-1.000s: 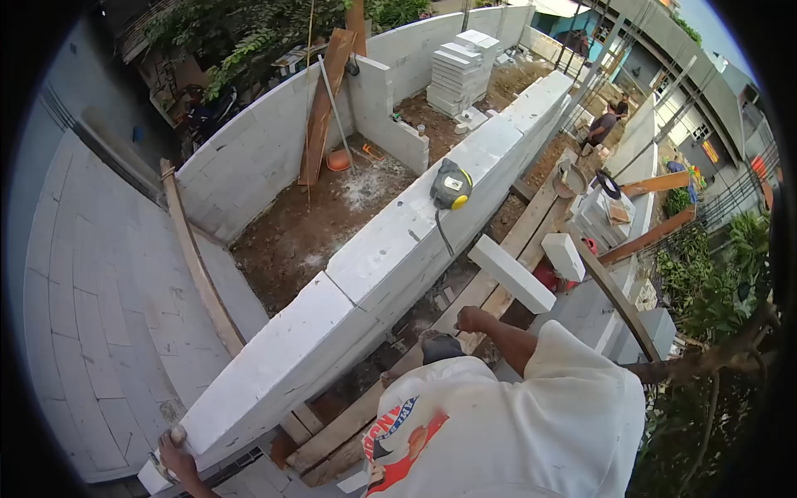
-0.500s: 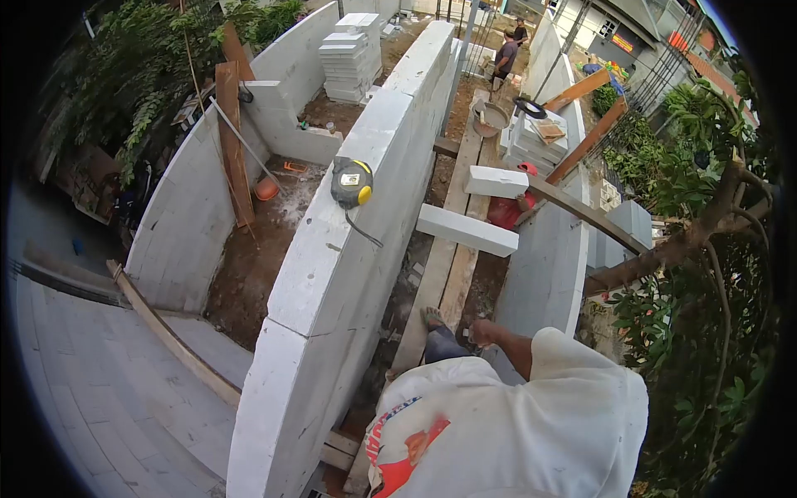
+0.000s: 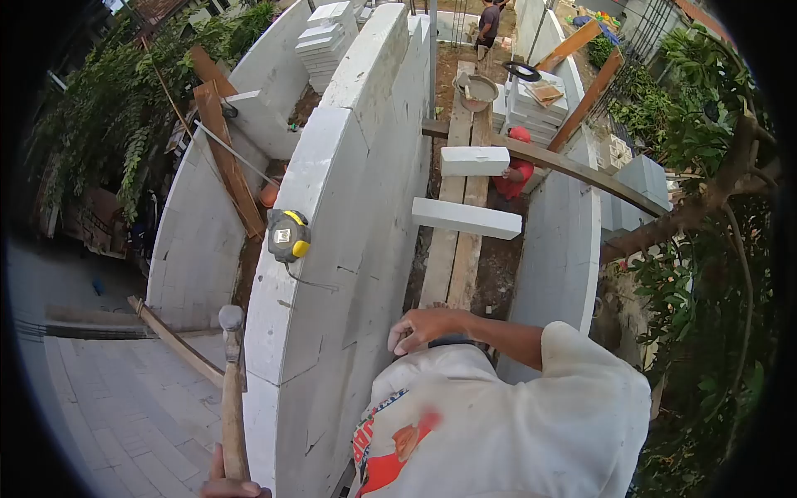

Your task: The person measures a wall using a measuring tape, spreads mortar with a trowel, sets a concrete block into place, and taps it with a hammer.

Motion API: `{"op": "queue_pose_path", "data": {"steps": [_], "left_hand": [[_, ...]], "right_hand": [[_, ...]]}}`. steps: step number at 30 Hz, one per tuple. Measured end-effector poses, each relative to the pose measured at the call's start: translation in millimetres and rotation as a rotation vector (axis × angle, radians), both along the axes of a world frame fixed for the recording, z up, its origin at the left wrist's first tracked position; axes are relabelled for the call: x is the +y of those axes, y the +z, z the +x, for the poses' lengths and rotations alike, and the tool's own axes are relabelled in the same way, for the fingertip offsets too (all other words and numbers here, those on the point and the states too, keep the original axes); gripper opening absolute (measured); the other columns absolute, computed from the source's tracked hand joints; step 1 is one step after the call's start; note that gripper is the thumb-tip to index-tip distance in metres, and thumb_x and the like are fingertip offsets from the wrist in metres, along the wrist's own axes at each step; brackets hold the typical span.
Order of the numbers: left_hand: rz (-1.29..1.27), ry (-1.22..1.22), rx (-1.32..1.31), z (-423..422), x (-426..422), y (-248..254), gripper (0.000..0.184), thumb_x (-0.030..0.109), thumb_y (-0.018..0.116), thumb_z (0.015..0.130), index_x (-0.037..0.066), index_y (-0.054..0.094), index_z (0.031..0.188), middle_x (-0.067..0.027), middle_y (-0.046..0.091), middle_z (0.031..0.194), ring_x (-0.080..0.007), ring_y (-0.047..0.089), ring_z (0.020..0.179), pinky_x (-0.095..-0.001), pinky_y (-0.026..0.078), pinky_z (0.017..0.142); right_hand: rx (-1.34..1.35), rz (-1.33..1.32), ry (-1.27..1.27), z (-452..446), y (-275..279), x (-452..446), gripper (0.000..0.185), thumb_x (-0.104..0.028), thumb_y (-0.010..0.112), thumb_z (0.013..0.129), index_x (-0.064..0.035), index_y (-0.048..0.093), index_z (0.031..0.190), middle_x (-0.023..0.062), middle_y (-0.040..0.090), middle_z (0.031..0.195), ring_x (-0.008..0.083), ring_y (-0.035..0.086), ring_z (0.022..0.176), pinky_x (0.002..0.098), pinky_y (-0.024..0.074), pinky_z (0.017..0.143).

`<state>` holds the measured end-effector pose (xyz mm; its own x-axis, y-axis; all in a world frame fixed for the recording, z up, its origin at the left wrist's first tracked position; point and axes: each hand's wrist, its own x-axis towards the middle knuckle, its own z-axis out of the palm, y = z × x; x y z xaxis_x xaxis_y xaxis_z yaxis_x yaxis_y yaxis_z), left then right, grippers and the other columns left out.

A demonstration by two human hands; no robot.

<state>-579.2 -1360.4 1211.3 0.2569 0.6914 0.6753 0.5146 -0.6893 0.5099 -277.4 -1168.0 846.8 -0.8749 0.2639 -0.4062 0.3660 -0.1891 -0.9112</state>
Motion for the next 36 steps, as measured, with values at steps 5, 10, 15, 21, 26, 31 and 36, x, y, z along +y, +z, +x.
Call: {"op": "queue_pose_path", "data": {"steps": [5, 10, 15, 21, 26, 31, 36], "left_hand": [[-0.477, -0.112, -0.270, 131, 169, -123, 0.029, -0.011, 0.087, 0.073, 0.011, 0.068, 0.077, -0.0038, 0.067, 0.094, -0.0298, 0.077, 0.104, -0.0529, 0.058, 0.108], [-0.686, -0.573, 0.002, 241, 255, -218, 0.032, -0.011, 0.079, 0.073, 0.009, 0.074, 0.098, -0.0063, 0.071, 0.113, -0.0306, 0.073, 0.109, -0.0378, 0.058, 0.091], [-0.646, -0.883, 0.238, 313, 293, -285, 0.044, -0.007, 0.079, 0.075, 0.010, 0.074, 0.116, -0.0107, 0.068, 0.131, -0.0363, 0.065, 0.124, -0.0425, 0.055, 0.104], [-0.717, -0.731, 0.249, 323, 349, -286, 0.056, -0.003, 0.077, 0.083, 0.011, 0.067, 0.137, -0.0156, 0.060, 0.145, -0.0386, 0.055, 0.139, -0.0472, 0.048, 0.116], [-0.743, -0.466, 0.184, 282, 405, -319, 0.056, 0.001, 0.079, 0.088, 0.008, 0.064, 0.141, -0.0135, 0.062, 0.143, -0.0343, 0.058, 0.137, -0.0448, 0.049, 0.118], [-0.984, -0.233, 0.105, 262, 450, -340, 0.043, 0.002, 0.077, 0.091, 0.004, 0.068, 0.133, -0.0173, 0.066, 0.135, -0.0332, 0.065, 0.128, -0.0410, 0.052, 0.111], [-1.147, -0.156, 0.048, 271, 507, -364, 0.043, 0.000, 0.075, 0.092, 0.001, 0.067, 0.134, -0.0181, 0.067, 0.137, -0.0295, 0.069, 0.124, -0.0384, 0.055, 0.109]], "right_hand": [[0.436, -0.484, -0.173, 59, 41, 2, 0.058, -0.050, 0.065, 0.107, -0.0041, 0.067, 0.142, 0.0121, 0.075, 0.125, 0.0219, 0.070, 0.112, 0.0401, 0.0558, 0.099], [0.831, -1.008, -0.983, 107, 28, 11, 0.079, -0.068, 0.050, 0.107, -0.0045, 0.053, 0.155, 0.0145, 0.066, 0.142, 0.0305, 0.068, 0.124, 0.0473, 0.0547, 0.107], [0.639, -0.636, -1.516, 170, -24, 9, 0.049, -0.045, 0.056, 0.107, -0.0039, 0.067, 0.131, 0.0152, 0.074, 0.121, 0.0323, 0.072, 0.115, 0.0469, 0.0579, 0.102], [0.862, -1.149, -2.023, 271, -151, -21, 0.013, -0.012, 0.066, 0.100, -0.0140, 0.057, 0.091, -0.0020, 0.060, 0.071, 0.0107, 0.059, 0.058, 0.0312, 0.0566, 0.056], [0.511, -0.977, -2.200, 324, -132, -40, 0.020, -0.015, 0.069, 0.100, -0.0140, 0.054, 0.088, -0.0060, 0.053, 0.062, 0.0082, 0.052, 0.048, 0.0272, 0.0522, 0.048], [0.398, -1.164, -2.224, 353, -123, 4, 0.023, -0.022, 0.073, 0.098, -0.0104, 0.054, 0.090, -0.0057, 0.052, 0.060, 0.0076, 0.050, 0.046, 0.0256, 0.0503, 0.045], [0.408, -1.306, -2.071, 371, -131, 77, 0.028, -0.026, 0.070, 0.101, -0.0020, 0.056, 0.100, -0.0049, 0.053, 0.065, 0.0068, 0.052, 0.047, 0.0257, 0.0496, 0.045]]}}
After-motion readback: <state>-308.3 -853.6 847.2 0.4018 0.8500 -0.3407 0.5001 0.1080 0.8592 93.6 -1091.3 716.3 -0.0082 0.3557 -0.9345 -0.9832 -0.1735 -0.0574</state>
